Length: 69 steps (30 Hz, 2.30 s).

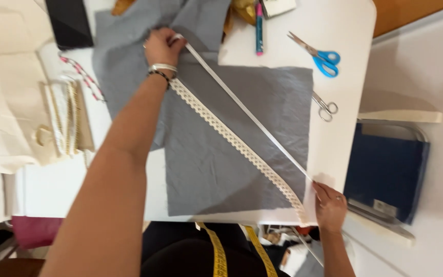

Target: Measuring, aligning, and pinning decorative lace trim onto a piece of grey fabric

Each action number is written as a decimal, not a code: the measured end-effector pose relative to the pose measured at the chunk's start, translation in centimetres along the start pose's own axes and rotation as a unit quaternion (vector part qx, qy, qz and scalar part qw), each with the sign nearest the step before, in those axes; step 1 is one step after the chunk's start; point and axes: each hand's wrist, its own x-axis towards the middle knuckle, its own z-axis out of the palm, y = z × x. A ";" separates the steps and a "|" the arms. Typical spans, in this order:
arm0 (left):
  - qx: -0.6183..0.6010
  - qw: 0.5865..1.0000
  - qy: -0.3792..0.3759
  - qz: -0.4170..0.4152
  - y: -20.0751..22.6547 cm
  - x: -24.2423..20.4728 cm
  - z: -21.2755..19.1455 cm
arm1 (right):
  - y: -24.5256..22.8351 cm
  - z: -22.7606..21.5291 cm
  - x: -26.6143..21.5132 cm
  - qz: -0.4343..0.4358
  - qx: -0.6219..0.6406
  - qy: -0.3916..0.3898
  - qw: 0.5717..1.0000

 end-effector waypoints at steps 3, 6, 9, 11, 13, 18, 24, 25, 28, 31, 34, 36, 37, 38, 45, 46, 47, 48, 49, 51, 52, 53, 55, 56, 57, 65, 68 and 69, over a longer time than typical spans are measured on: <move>0.014 1.000 -0.005 -0.016 0.7 0.1 -0.2 | 0.0 0.3 -0.3 0.022 -0.039 0.004 0.999; 0.047 0.999 -0.005 -0.017 1.2 0.2 -0.3 | -0.1 0.4 -0.4 0.011 -0.063 0.018 0.998; 0.018 0.999 0.005 0.044 1.4 0.5 0.1 | -0.3 0.3 -0.2 0.027 -0.045 0.021 0.998; 0.025 0.999 0.023 0.039 0.3 0.8 1.2 | -0.3 0.4 -0.4 0.023 -0.055 0.018 0.998; 0.049 0.998 0.020 0.027 0.5 0.5 1.3 | -0.1 0.7 -0.5 0.031 -0.056 0.020 0.998; 0.097 0.995 -0.009 -0.033 0.7 0.9 1.6 | 0.0 0.6 -0.1 0.041 -0.035 0.022 0.998; 0.057 0.996 -0.001 0.069 3.8 -0.1 -3.7 | 0.1 0.6 -0.3 0.032 -0.073 0.009 0.997; 0.120 0.986 0.001 0.113 5.7 -0.9 -5.5 | 0.1 0.6 -0.1 0.029 -0.071 0.014 0.997; 0.236 0.928 -0.067 0.281 8.9 -4.1 -7.1 | 0.4 0.7 -0.5 0.044 -0.069 0.016 0.996; 0.276 0.839 -0.164 0.440 9.8 -8.0 -7.0 | 0.6 0.5 -0.2 0.054 -0.064 0.022 0.996; 0.252 0.821 -0.222 0.462 9.1 -10.0 -5.6 | 1.1 0.1 0.7 0.065 -0.070 0.032 0.995; 0.242 0.831 -0.245 0.437 8.6 -10.5 -4.8 | 1.7 0.0 1.3 0.074 -0.075 0.033 0.994; 0.243 0.838 -0.245 0.423 8.5 -10.7 -4.6 | 1.9 -0.1 1.6 0.066 -0.099 0.045 0.992; 0.246 0.846 -0.242 0.405 8.3 -10.9 -4.6 | 2.3 -0.1 2.0 0.056 -0.121 0.058 0.989; 0.236 0.856 -0.239 0.394 8.3 -11.2 -4.2 | 2.7 0.9 1.1 0.059 -0.107 0.039 0.992; 0.234 0.858 -0.238 0.391 8.2 -11.3 -4.1 | 2.7 1.0 1.0 0.049 -0.107 0.042 0.992; 0.232 0.860 -0.237 0.388 8.1 -11.3 -4.0 | 2.6 1.1 0.9 0.040 -0.107 0.045 0.992; 0.232 0.860 -0.238 0.388 8.0 -11.3 -3.9 | 2.4 0.9 1.0 0.040 -0.107 0.043 0.993; 0.232 0.861 -0.229 0.391 8.0 -11.3 -3.9 | 2.2 0.7 1.1 0.043 -0.106 0.050 0.992; 0.230 0.862 -0.220 0.395 8.2 -11.1 -3.9 | 2.0 0.6 1.0 0.045 -0.106 0.056 0.992; 0.233 0.861 -0.217 0.396 8.4 -10.9 -4.0 | 2.1 0.7 0.7 0.054 -0.107 0.053 0.991; 0.236 0.861 -0.213 0.397 8.7 -10.8 -4.1 | 2.2 0.8 0.3 0.063 -0.109 0.050 0.991; 0.245 0.856 -0.214 0.400 8.8 -10.0 -4.3 | 1.7 -0.2 0.1 0.069 -0.114 0.051 0.990; 0.254 0.851 -0.220 0.404 8.8 -9.8 -4.4 | 1.6 -0.8 -0.1 0.078 -0.118 0.049 0.989; 0.254 0.853 -0.216 0.402 9.3 -9.0 -5.2 | 1.2 -1.4 -0.1 0.074 -0.119 0.052 0.989; 0.142 0.940 -0.001 0.311 12.6 -18.5 -21.9 | -0.8 -5.7 -1.9 0.101 0.060 0.111 0.987; 0.144 0.964 -0.066 0.213 11.3 -31.2 -27.1 | -3.9 -7.8 -3.5 0.127 0.213 0.062 0.967; 0.143 0.965 -0.056 0.211 10.9 -35.5 -27.6 | -4.8 -8.0 -4.6 0.117 0.212 0.066 0.968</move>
